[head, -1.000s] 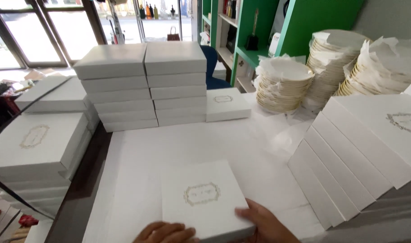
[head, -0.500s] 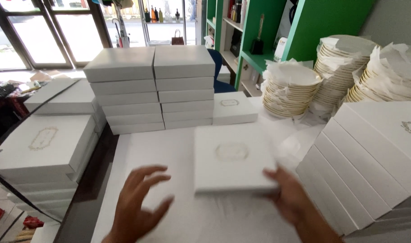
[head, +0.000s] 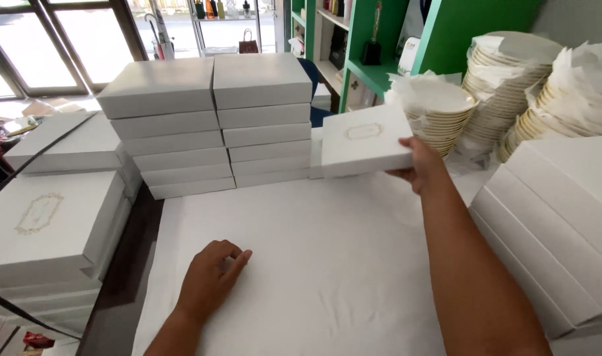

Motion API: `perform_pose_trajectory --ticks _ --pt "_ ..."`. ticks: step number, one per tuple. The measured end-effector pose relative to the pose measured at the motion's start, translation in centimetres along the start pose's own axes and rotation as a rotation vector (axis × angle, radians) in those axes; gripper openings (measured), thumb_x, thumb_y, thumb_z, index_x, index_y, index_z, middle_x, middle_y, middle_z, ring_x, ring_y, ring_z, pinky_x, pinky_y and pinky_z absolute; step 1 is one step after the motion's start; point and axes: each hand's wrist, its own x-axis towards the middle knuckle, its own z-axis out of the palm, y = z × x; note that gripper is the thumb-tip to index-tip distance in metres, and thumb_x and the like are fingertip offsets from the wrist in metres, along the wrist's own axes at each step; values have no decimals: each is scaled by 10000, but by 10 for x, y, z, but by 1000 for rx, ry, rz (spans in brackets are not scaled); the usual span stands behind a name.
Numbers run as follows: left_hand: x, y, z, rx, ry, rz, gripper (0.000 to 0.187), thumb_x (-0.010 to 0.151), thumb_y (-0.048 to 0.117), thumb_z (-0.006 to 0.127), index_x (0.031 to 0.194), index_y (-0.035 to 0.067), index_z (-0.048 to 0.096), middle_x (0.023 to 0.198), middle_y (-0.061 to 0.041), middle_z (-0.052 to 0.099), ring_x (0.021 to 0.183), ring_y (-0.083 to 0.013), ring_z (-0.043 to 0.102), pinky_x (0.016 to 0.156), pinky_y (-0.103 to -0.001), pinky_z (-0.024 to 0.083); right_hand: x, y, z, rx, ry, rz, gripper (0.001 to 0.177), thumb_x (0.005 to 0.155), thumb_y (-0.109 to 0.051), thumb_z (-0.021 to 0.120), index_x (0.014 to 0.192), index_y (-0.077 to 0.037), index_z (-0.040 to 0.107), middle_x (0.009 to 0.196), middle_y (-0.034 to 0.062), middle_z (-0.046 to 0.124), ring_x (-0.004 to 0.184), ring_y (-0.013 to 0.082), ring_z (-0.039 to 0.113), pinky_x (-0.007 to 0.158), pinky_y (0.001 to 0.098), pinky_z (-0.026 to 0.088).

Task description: The person wraps a plate in tissue paper, picks up a white box from a stack, places the wrapped plate inside, and closes the box.

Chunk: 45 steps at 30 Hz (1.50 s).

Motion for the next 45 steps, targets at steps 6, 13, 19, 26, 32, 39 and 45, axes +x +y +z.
perform_pose_trajectory --ticks 6,13,19,26,32,39,45 --pt "3 9 -3 4 -83 -70 337 932 414 672 711 160 683 697 55 674 696 -108 574 700 -271 465 74 13 19 -7 -125 59 599 905 -256 678 1447 -133 455 1373 105 540 1206 326 598 871 482 654" --pt "10 11 -3 -34 -113 -202 295 909 421 708 749 173 709 758 71 720 709 -85 614 725 -242 498 91 26 52 -169 -127 66 524 935 -303 668 1389 -96 507 1363 65 487 1237 299 543 787 377 664" --pt "11 4 0 -42 -106 -153 216 899 355 723 760 190 728 740 95 726 751 -74 622 742 -236 505 84 29 52 -1238 177 -466 1053 1028 -728 42 1184 71 709 1191 311 678 1099 475 639 833 580 512" --pt "10 -3 2 -17 -112 -149 212 894 362 725 776 187 745 751 75 743 750 -85 654 756 -244 512 83 42 51 -1257 -85 -1362 934 780 -813 595 1334 -65 673 1147 177 710 1094 376 646 886 505 497" --pt "13 -3 6 -11 -148 -205 204 906 337 716 762 194 746 765 103 740 749 -66 641 746 -219 505 102 72 62 -1305 -443 -1450 689 921 -448 724 1519 -182 507 1549 163 502 1442 394 428 1162 540 301" --pt "15 -6 6 -7 -183 -272 147 894 353 738 827 238 800 800 117 749 762 -51 641 745 -203 523 106 74 71 -1282 -447 -1401 660 929 -445 719 1513 -215 516 1548 144 512 1450 402 419 1149 547 303" --pt "17 -17 13 22 -167 -237 147 874 384 742 834 259 806 807 123 758 802 -36 679 787 -199 535 86 63 73 -1360 -483 -1260 742 921 -544 676 1544 -199 467 1583 161 450 1468 399 383 1163 581 266"
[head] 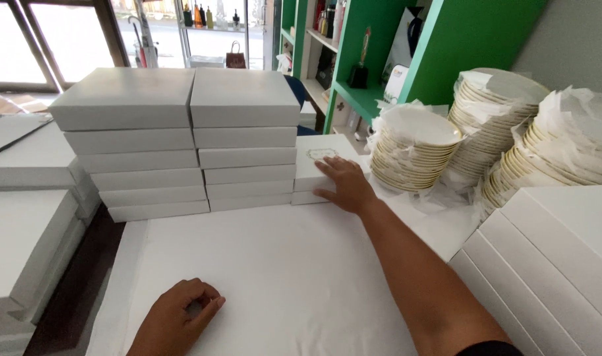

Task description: The person wraps a plate in tissue paper, picks up a white box from a stack, places the wrapped plate inside, and closes the box.

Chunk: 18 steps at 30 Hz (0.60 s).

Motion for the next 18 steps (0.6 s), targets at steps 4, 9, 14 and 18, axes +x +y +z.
perform_pose_trajectory --ticks 4,9,14,18 --pt "-5 11 -5 10 -19 -55 161 889 387 725 832 265 812 807 137 751 820 -21 670 780 -190 531 14 28 -32 -157 570 -190 97 942 -33 547 858 -44 596 824 136 566 767 289 515 702 451 440" --pt "0 4 -2 64 -35 3 164 886 425 706 854 298 804 808 154 742 839 -10 678 832 -188 539 -2 87 -78 -564 695 819 280 820 -238 803 1074 -176 702 1072 115 727 1015 319 629 832 470 423" --pt "-3 4 -1 84 -27 147 168 909 389 681 833 280 784 754 119 691 789 -62 639 794 -229 514 -3 130 -86 -601 106 860 252 960 -220 574 1106 -144 765 1131 120 749 1119 351 613 906 499 417" --pt "-9 15 -8 75 -34 115 157 906 374 680 829 287 787 747 128 698 775 -57 621 769 -224 512 6 120 -119 -636 -146 714 72 807 -88 700 832 -126 755 854 83 765 820 318 718 704 397 540"
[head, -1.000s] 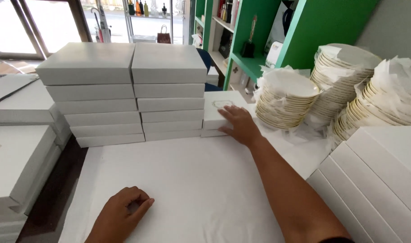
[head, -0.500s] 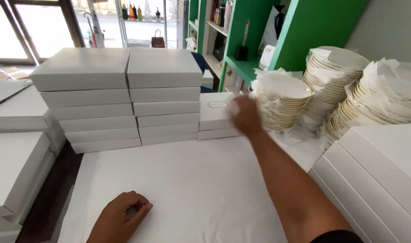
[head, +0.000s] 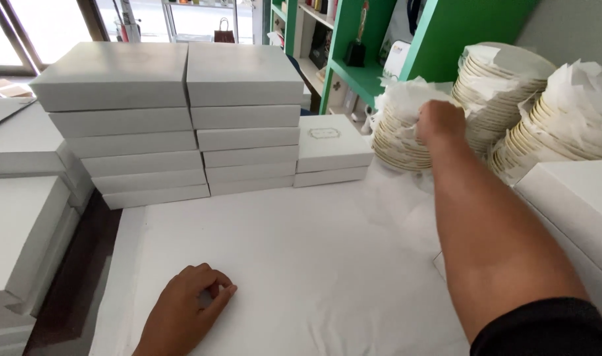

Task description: The person wraps a plate in tissue paper, picks up a white box from a stack, places the wrapped plate inside, and closes the box.

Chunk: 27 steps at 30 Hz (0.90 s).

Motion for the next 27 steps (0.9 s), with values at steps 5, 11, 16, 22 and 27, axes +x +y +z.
perform_pose_trajectory --ticks 5,11,16,22,27 --pt "7 -15 9 -5 13 45 145 889 375 701 809 293 788 721 126 675 763 -64 618 778 -234 508 15 7 -26 135 -226 -55 389 924 -23 618 1283 -132 718 1261 174 696 1071 382 679 894 432 521" --pt "5 -6 3 1 -14 -36 141 890 398 705 814 319 793 722 147 662 773 -31 620 791 -206 518 13 15 -44 171 -288 -67 265 889 -80 745 1122 -181 823 1256 136 732 1079 380 703 938 428 520" --pt "10 -15 9 2 -7 5 149 882 401 705 809 323 810 718 142 677 766 -36 628 763 -213 514 16 17 -36 168 -289 -78 242 918 -147 799 1159 -135 817 1177 150 767 1028 366 714 906 423 504" --pt "6 -6 4 6 -16 -52 140 888 404 710 808 332 798 717 147 647 778 -23 598 719 -200 509 -1 4 -45 125 -299 -136 282 1011 -160 604 1240 -106 759 1201 184 744 1035 377 697 896 428 522" --pt "6 -7 3 -8 -37 -65 142 896 395 698 826 335 806 740 152 674 799 -15 618 765 -191 517 -1 4 -30 -231 -157 -330 249 957 0 560 1169 -83 661 1155 153 736 987 304 738 830 369 607"
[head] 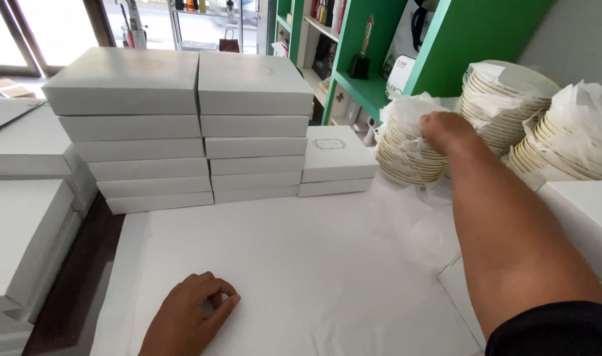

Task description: The person wraps a plate in tissue paper, picks up a white box from a stack, places the wrapped plate inside, and closes the box.

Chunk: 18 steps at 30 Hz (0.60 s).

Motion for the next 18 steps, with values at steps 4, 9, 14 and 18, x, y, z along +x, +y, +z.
perform_pose_trajectory --ticks 4,9,14,18 --pt "-3 4 -4 19 -1 21 151 901 399 681 840 322 794 748 148 683 784 -31 618 787 -208 511 13 18 1 19 48 22 293 1028 -115 388 1129 -53 656 1049 210 738 897 364 725 725 438 572" --pt "-4 8 -6 -18 13 13 148 896 384 693 836 319 811 733 141 682 764 -36 617 771 -206 518 0 26 -30 131 -1 43 314 1104 -289 424 1148 -58 631 1143 193 719 940 395 684 752 484 531" --pt "-4 4 -3 -2 15 43 137 897 381 688 842 314 793 742 140 673 782 -43 614 802 -212 508 -16 9 -35 251 -55 30 303 1100 -247 410 1209 -44 608 1215 212 676 986 370 672 798 474 521" --pt "-5 3 -2 -10 32 44 164 917 380 665 840 310 793 743 141 668 779 -38 610 788 -208 510 -43 -9 -52 318 -14 114 362 1023 -296 472 1249 -68 640 1137 199 723 954 354 683 752 444 531"
